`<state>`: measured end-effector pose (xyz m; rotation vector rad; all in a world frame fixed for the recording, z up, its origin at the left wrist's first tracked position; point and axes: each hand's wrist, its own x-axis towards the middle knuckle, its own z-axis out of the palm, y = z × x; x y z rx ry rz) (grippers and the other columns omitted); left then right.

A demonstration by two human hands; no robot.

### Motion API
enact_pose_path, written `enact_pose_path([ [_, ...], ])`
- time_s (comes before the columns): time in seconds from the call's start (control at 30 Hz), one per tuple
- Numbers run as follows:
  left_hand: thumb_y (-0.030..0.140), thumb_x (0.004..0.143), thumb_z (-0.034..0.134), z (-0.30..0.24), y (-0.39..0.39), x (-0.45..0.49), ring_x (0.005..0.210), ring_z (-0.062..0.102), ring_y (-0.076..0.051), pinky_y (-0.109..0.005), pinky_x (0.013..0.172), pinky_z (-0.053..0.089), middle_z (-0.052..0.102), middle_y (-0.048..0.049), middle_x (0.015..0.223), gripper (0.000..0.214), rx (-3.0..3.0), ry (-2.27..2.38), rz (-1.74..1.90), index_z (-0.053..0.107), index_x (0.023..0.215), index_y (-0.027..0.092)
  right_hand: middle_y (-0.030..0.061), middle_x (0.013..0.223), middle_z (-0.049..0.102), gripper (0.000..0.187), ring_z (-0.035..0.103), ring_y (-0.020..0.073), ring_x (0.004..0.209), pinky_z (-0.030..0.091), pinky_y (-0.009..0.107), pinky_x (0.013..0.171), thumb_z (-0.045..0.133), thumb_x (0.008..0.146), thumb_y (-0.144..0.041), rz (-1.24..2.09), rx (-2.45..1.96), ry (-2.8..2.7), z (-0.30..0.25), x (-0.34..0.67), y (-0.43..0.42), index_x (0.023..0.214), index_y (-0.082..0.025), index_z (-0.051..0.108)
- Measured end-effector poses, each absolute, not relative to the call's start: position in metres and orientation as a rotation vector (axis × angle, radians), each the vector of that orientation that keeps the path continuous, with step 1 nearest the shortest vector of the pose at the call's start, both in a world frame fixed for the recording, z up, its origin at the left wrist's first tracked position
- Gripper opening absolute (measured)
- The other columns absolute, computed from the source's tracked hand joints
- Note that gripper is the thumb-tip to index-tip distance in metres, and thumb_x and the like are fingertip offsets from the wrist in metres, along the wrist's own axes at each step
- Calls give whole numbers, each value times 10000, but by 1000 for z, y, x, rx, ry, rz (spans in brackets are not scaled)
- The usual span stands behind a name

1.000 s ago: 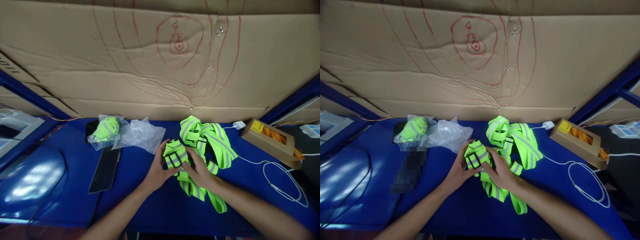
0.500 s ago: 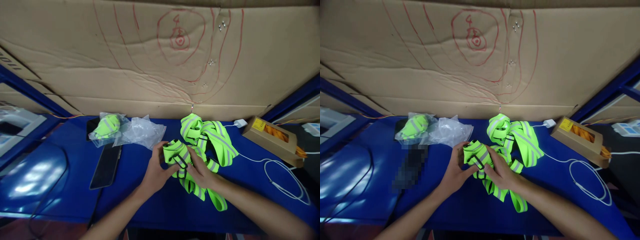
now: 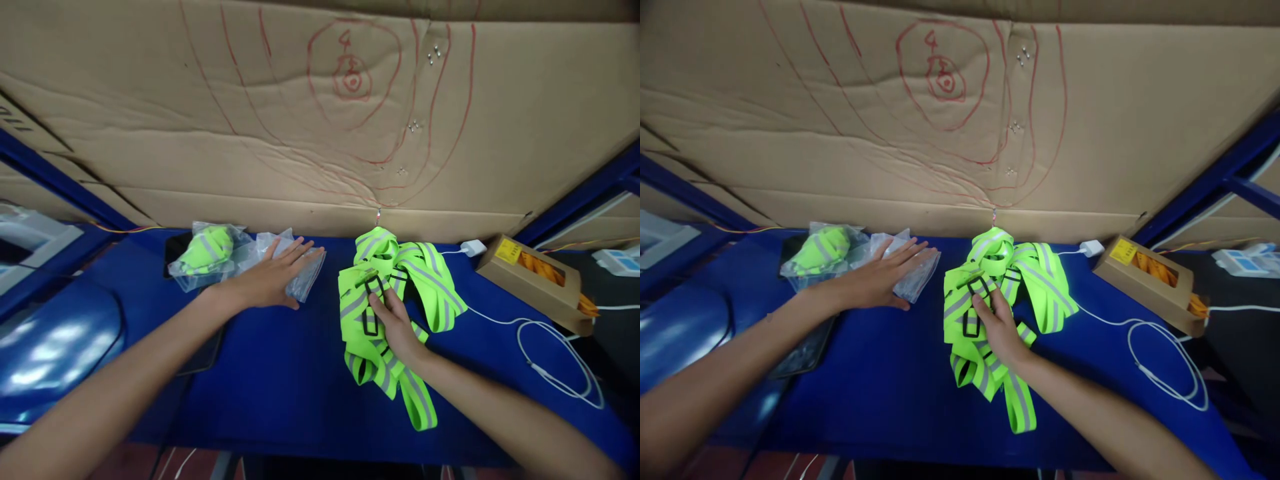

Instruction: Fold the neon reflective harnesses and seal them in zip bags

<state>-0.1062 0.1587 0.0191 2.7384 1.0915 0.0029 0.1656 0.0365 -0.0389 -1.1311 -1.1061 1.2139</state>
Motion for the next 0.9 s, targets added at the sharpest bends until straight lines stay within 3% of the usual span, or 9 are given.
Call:
enact_pose_path([
  [0.17, 457, 764, 842, 19, 165, -103, 1443, 472, -389, -727, 1232, 60, 542, -179, 1497, 1120, 2823, 1089, 129, 194, 1660, 279, 30, 1468, 624, 513, 550, 248, 1416, 415, 427, 1229, 651, 952, -548, 1237, -1092, -1163, -41, 169, 41, 1391, -287, 607],
  [0.27, 524, 774, 829, 28, 147, -96, 1425, 465, -378, -667, 1262, 99, 532, -175, 1487, 1130, 2887, 1037, 309, 186, 1662, 250, 36, 1401, 672, 492, 614, 262, 1339, 472, 437, 1179, 652, 947, -549, 1210, -1074, -1281, -32, 172, 46, 1353, -273, 643],
  [0.4, 547, 762, 843, 37, 120, -85, 1378, 486, -377, -566, 1214, 320, 527, -165, 1460, 1114, 2939, 953, 453, 236, 1649, 252, 35, 1300, 721, 442, 678, 261, 1222, 536, 426, 1092, 627, 970, -505, 1255, -1037, -1588, -4, 182, 53, 1328, -249, 666],
  [0.5, 501, 760, 862, 35, 106, -79, 1320, 526, -382, -536, 1108, 416, 535, -175, 1415, 1113, 3017, 908, 450, 232, 1646, 263, 20, 1139, 767, 342, 729, 244, 1055, 600, 371, 916, 641, 963, -459, 1299, -1068, -1888, 22, 190, 61, 1216, -244, 717],
  [0.63, 524, 722, 894, 28, 97, -75, 1301, 538, -405, -536, 1055, 420, 495, -216, 1470, 1247, 3019, 870, 434, 122, 1663, 248, 13, 924, 770, 221, 719, 208, 818, 573, 302, 706, 713, 907, -429, 1248, -1092, -2203, 48, 192, 78, 997, -232, 758],
  [0.8, 577, 722, 879, 25, 94, -74, 1292, 557, -388, -540, 1080, 409, 549, -173, 1450, 1213, 2851, 962, 606, 147, 1644, 285, 27, 1085, 750, 486, 720, 212, 943, 560, 314, 793, 792, 826, -427, 1122, -1157, -2071, 65, 175, 95, 1250, -241, 643],
  [0.9, 567, 702, 897, 26, 97, -71, 1313, 549, -384, -534, 1100, 416, 546, -177, 1473, 1175, 2813, 1029, 763, 217, 1611, 263, 23, 1143, 723, 357, 690, 209, 1066, 526, 322, 884, 744, 862, -398, 1014, -1158, -2025, 70, 161, 101, 1161, -227, 650],
])
